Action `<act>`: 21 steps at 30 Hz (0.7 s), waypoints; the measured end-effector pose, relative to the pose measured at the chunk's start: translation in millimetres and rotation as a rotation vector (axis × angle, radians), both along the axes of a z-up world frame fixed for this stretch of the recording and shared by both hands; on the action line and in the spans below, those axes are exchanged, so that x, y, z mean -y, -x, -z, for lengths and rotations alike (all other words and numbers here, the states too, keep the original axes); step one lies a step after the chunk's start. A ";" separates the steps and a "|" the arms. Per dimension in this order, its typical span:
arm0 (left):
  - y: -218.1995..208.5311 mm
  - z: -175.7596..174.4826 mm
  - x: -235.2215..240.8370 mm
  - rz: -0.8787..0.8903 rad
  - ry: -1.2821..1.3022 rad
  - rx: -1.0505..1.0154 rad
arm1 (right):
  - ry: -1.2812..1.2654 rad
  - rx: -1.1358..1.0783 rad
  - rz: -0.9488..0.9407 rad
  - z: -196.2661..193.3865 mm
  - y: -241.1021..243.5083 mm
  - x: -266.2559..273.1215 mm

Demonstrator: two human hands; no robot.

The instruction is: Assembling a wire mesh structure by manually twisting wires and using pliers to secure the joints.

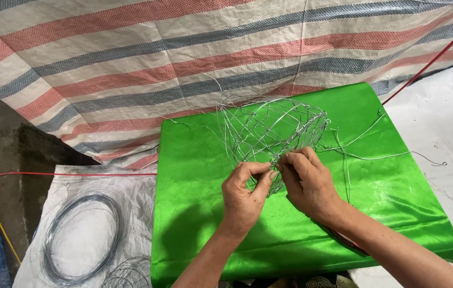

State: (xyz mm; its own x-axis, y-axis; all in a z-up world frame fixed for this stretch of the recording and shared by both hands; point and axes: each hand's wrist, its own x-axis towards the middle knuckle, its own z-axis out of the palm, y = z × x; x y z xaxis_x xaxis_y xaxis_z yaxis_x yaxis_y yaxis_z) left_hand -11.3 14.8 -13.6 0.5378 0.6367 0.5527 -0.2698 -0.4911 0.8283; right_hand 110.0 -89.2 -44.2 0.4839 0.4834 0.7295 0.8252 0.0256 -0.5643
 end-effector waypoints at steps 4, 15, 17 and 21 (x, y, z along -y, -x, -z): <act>2.3 1.3 -1.8 0.006 -0.024 -0.010 | -0.005 0.004 0.002 5.2 2.7 -2.4; 14.7 -3.0 -18.5 0.224 0.286 -0.166 | -0.033 -0.141 -0.029 18.8 12.3 -5.2; 13.4 1.5 -26.4 0.251 0.327 -0.187 | -0.038 -0.134 -0.037 17.5 14.8 -6.2; 11.2 2.0 -36.3 0.291 0.418 -0.227 | -0.041 -0.132 -0.048 15.3 17.1 -7.8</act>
